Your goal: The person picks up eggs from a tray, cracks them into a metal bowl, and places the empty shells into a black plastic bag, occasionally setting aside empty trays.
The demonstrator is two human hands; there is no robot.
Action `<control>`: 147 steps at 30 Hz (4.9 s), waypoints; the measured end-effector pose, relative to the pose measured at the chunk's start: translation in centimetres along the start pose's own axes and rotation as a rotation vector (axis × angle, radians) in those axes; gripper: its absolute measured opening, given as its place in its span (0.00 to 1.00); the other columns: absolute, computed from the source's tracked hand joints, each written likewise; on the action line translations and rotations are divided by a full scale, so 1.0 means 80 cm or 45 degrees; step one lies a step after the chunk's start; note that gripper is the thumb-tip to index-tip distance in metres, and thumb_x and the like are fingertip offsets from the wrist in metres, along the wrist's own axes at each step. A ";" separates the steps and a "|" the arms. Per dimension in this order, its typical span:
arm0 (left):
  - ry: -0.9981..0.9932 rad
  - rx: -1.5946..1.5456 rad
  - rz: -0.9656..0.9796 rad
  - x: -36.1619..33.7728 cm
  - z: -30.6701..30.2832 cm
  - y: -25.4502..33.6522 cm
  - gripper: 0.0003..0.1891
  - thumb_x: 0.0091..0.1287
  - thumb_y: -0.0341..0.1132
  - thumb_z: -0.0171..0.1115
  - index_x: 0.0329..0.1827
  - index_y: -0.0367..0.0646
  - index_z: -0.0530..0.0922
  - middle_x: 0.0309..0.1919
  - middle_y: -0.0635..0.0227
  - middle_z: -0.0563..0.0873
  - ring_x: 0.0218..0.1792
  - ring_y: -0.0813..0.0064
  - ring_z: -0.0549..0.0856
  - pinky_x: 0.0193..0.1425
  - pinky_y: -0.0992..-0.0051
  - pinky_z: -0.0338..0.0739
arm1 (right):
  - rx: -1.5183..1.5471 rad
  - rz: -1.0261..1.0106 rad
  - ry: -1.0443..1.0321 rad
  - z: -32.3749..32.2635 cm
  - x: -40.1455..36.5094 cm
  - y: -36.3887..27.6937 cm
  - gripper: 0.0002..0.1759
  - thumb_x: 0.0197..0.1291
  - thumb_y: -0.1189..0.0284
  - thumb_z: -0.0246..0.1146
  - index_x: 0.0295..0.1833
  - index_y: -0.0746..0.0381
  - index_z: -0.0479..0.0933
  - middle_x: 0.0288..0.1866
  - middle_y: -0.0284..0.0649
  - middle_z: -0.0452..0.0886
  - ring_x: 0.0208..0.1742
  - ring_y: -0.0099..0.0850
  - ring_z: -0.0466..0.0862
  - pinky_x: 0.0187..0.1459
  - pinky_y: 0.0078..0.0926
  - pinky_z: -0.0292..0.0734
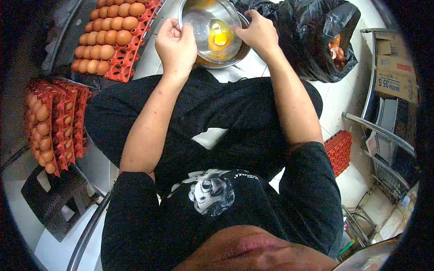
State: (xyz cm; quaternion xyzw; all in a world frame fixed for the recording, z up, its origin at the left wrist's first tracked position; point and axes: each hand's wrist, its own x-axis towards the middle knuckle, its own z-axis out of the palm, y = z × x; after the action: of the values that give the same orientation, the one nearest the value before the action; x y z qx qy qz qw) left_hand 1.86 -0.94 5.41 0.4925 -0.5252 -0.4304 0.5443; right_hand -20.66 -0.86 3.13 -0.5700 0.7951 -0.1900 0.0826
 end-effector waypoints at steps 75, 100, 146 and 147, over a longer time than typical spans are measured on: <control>0.297 0.156 -0.068 0.009 0.008 -0.044 0.06 0.68 0.29 0.65 0.33 0.39 0.77 0.21 0.65 0.80 0.24 0.78 0.78 0.30 0.68 0.73 | 0.473 -0.103 0.263 -0.158 0.023 -0.066 0.23 0.63 0.60 0.78 0.58 0.60 0.87 0.50 0.47 0.90 0.34 0.24 0.89 0.37 0.26 0.84; 0.218 0.049 -0.045 0.013 0.046 -0.051 0.10 0.71 0.31 0.62 0.33 0.38 0.71 0.28 0.60 0.78 0.29 0.63 0.75 0.39 0.61 0.74 | 0.716 -0.586 -0.114 -0.040 0.056 -0.280 0.24 0.65 0.56 0.63 0.61 0.56 0.80 0.47 0.48 0.87 0.43 0.43 0.89 0.47 0.42 0.86; -0.122 0.023 -0.214 0.011 -0.009 -0.025 0.03 0.79 0.25 0.57 0.44 0.35 0.74 0.38 0.66 0.84 0.39 0.80 0.82 0.46 0.76 0.77 | 0.091 -0.473 -0.994 0.015 -0.001 -0.058 0.25 0.54 0.54 0.69 0.58 0.49 0.87 0.53 0.44 0.91 0.56 0.47 0.89 0.53 0.49 0.84; -0.123 0.028 -0.225 0.011 -0.010 -0.026 0.03 0.79 0.25 0.57 0.44 0.35 0.74 0.38 0.66 0.84 0.39 0.80 0.82 0.46 0.76 0.77 | 0.099 -0.474 -0.993 0.015 -0.001 -0.058 0.24 0.54 0.54 0.69 0.57 0.50 0.87 0.53 0.44 0.91 0.56 0.47 0.89 0.53 0.49 0.84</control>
State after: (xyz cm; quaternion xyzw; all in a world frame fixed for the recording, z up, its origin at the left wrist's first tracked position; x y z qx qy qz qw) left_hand 2.87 -2.07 3.54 0.5215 -0.5101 -0.4943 0.4728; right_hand -16.14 -2.31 3.89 -0.7293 0.5803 -0.0018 0.3625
